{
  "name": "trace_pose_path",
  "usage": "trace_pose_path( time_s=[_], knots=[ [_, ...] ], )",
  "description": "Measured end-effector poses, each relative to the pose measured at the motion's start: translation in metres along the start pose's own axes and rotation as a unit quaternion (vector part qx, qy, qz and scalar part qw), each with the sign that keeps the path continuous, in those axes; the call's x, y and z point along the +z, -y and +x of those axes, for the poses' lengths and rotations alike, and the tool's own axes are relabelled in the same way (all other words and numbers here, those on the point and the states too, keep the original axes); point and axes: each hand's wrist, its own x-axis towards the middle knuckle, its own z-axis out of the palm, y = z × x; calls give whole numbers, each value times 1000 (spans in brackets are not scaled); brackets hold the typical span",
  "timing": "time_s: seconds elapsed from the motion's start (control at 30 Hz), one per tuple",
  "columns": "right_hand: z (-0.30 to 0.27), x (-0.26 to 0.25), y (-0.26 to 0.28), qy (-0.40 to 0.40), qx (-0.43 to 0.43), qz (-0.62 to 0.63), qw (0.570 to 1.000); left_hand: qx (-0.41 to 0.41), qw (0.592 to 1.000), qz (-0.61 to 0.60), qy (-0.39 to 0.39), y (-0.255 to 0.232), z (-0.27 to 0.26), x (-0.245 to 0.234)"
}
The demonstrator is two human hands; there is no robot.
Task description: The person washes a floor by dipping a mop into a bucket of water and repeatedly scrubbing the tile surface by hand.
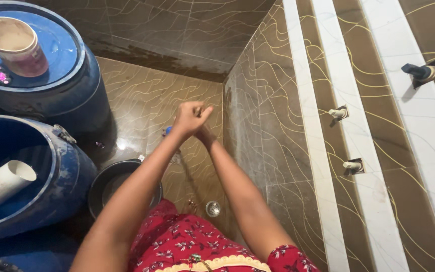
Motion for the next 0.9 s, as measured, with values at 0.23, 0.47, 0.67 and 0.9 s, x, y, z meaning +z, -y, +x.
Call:
trace_pose_path(
  time_s=[0.23,0.47,0.67,0.9],
  knots=[
    [-32,13,-28,38,13,-34,999,-49,996,41,56,69,-39,36],
    [-41,-2,-20,81,152,209,963,-62,985,55,153,48,-26,46],
    [-47,0,-23,113,69,98,986,-64,983,47,165,45,-25,43],
    [-61,2,-12,27,4,-158,987,-82,978,-2,194,55,-25,42]
  ],
)
